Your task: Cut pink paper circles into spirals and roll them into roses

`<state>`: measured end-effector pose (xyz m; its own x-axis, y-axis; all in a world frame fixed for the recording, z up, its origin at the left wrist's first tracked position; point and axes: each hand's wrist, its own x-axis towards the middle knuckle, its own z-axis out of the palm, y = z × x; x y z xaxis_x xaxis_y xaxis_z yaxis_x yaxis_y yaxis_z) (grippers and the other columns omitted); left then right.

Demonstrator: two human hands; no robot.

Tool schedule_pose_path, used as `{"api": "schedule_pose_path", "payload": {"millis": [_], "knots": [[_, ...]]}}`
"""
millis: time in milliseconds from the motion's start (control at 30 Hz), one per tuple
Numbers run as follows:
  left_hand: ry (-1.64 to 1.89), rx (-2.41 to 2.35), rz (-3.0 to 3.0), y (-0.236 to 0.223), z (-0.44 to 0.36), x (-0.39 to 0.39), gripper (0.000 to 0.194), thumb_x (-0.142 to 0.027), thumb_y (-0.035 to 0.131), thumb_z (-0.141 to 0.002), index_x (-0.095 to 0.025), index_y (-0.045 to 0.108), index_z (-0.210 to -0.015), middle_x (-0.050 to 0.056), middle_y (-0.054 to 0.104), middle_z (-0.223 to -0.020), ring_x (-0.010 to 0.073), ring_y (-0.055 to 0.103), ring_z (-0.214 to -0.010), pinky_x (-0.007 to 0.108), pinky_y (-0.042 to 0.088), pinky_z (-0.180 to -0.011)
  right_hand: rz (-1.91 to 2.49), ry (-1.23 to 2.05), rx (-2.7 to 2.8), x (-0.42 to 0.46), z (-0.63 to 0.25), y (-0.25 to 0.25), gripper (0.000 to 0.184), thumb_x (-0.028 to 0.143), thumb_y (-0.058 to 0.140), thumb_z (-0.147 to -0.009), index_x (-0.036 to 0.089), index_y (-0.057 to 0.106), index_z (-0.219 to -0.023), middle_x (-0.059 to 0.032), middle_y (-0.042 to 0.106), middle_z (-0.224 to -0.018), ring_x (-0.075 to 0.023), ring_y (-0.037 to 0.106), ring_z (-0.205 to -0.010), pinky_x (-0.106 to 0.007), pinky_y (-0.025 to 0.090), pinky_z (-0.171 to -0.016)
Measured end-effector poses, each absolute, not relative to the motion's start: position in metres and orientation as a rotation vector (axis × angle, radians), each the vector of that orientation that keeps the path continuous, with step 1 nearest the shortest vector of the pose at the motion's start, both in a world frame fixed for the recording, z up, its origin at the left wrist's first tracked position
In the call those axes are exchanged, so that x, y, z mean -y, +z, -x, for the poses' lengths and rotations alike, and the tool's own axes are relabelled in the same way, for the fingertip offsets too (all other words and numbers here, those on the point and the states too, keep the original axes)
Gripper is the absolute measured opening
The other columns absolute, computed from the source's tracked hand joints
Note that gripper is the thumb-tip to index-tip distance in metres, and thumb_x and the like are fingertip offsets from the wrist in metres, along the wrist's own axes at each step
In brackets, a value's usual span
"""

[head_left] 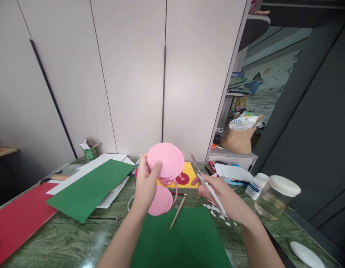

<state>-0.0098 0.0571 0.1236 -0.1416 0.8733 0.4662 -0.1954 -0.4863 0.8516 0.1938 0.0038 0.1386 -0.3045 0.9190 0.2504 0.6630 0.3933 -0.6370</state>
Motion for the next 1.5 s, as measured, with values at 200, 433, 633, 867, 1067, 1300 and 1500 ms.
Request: {"api": "schedule_pose_path", "payload": {"millis": [200,433,633,867,1067,1300,1500], "knots": [[1.759,-0.782,-1.336,0.124,0.009,-0.057,0.023,-0.033,0.056,-0.082,-0.022,0.049,-0.1,0.001,0.057,-0.099,0.0153,0.052,-0.094,0.025,0.043,-0.079,1.252,0.806,2.154,-0.003,-0.192,0.138,0.035,0.042,0.037,-0.091,0.016,0.057,-0.08,-0.0018,0.058,-0.07,-0.013,0.049,-0.062,-0.022,0.036,-0.054],[1.809,-0.762,-1.298,0.124,0.008,-0.058,0.026,-0.033,0.057,-0.08,-0.02,0.049,-0.102,0.003,0.057,-0.103,0.017,0.053,-0.098,0.027,0.043,-0.082,1.305,0.868,2.159,-0.008,-0.192,0.134,0.039,0.046,0.038,-0.09,0.015,0.057,-0.076,-0.0015,0.059,-0.066,-0.0129,0.052,-0.058,-0.022,0.037,-0.053],[1.796,-0.765,-1.283,0.125,0.007,-0.056,0.027,-0.033,0.057,-0.079,-0.021,0.049,-0.102,0.004,0.057,-0.104,0.0185,0.054,-0.098,0.027,0.045,-0.078,1.363,0.82,2.121,-0.011,-0.193,0.132,0.043,0.05,0.037,-0.09,0.015,0.056,-0.072,-0.0008,0.058,-0.063,-0.0133,0.054,-0.058,-0.022,0.037,-0.053],[1.803,-0.77,-1.267,0.124,0.008,-0.057,0.029,-0.033,0.057,-0.08,-0.021,0.049,-0.104,0.005,0.057,-0.106,0.0182,0.054,-0.098,0.028,0.045,-0.079,1.321,0.923,2.089,-0.011,-0.194,0.13,0.039,0.049,0.039,-0.089,0.017,0.056,-0.078,0.0013,0.053,-0.062,-0.013,0.05,-0.057,-0.023,0.036,-0.052],[1.804,-0.788,-1.26,0.124,0.011,-0.058,0.03,-0.034,0.057,-0.08,-0.022,0.049,-0.107,0.004,0.057,-0.11,0.0183,0.053,-0.1,0.027,0.045,-0.079,1.336,0.93,1.992,-0.012,-0.211,0.132,0.024,0.044,0.047,-0.086,0.022,0.054,-0.093,0.0033,0.052,-0.071,-0.0101,0.042,-0.057,-0.02,0.033,-0.05],[1.84,-0.793,-1.264,0.124,0.011,-0.061,0.032,-0.033,0.057,-0.079,-0.02,0.049,-0.108,0.006,0.057,-0.111,0.019,0.053,-0.103,0.029,0.043,-0.085,1.365,0.494,1.86,-0.022,-0.224,0.133,0.029,0.042,0.047,-0.087,0.022,0.055,-0.107,-0.0048,0.063,-0.095,-0.0187,0.056,-0.082,-0.029,0.043,-0.068],[1.824,-0.81,-1.277,0.123,0.012,-0.062,0.032,-0.034,0.057,-0.079,-0.021,0.049,-0.107,0.006,0.057,-0.111,0.0188,0.053,-0.103,0.029,0.043,-0.084,1.432,-0.415,1.792,-0.029,-0.222,0.124,0.028,0.039,0.051,-0.086,0.021,0.06,-0.106,-0.0077,0.065,-0.104,-0.0264,0.054,-0.095,-0.039,0.037,-0.08]]}}
